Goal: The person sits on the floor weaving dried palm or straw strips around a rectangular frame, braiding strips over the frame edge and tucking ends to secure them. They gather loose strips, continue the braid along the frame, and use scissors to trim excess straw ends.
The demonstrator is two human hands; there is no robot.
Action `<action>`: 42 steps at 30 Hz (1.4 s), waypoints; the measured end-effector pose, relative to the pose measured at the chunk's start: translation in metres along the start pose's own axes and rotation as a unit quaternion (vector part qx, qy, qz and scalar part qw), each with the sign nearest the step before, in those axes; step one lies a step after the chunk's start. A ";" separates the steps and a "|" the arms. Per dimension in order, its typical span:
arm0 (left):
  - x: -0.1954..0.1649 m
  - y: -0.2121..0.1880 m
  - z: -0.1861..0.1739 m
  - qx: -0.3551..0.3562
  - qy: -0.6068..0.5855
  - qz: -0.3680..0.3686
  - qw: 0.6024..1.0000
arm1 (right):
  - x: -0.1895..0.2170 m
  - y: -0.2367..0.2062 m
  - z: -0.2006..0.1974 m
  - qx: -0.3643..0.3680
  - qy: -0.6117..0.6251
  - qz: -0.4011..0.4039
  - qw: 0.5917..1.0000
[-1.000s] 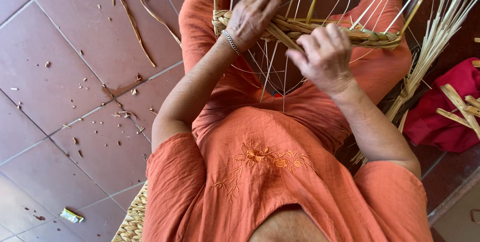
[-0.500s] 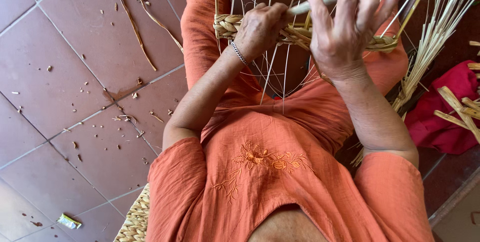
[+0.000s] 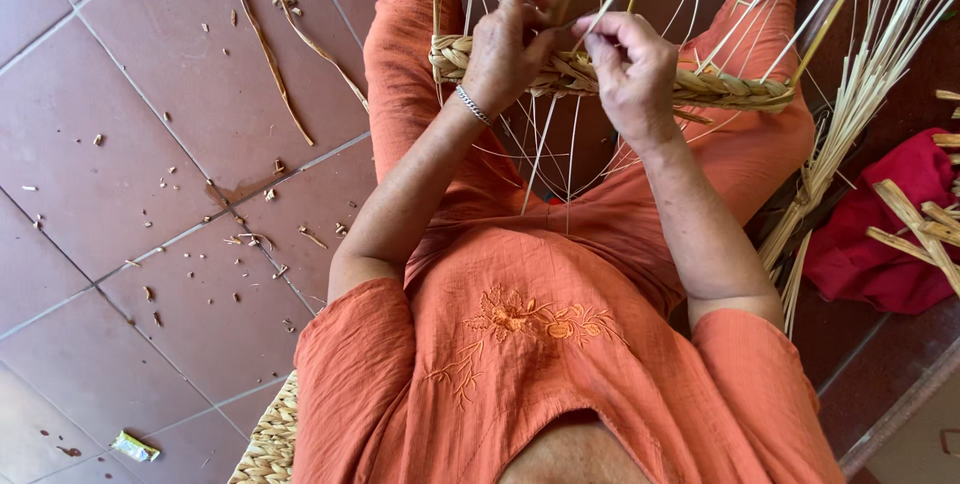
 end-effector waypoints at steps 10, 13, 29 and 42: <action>-0.022 -0.003 0.001 0.139 0.048 0.064 0.987 | -0.023 0.009 -0.009 0.068 -0.344 -0.229 0.908; -0.030 0.000 -0.001 0.092 0.061 0.098 0.989 | -0.038 0.000 -0.016 0.034 -0.430 -0.259 0.864; 0.014 0.020 0.029 0.100 0.188 0.013 0.977 | -0.064 -0.040 -0.029 0.095 -0.282 -0.032 0.954; 0.012 0.007 0.056 0.240 0.380 0.034 0.893 | -0.003 -0.041 -0.029 0.060 -0.353 -0.272 0.893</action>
Point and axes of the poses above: each hand's wrist, its own y-axis towards the middle knuckle, its own z-axis out of the palm, x = y × z, the point moved 4 cm from there along y, towards the middle knuckle, and after that the axes turned 14 degrees about -x, right-handed, at the moved point
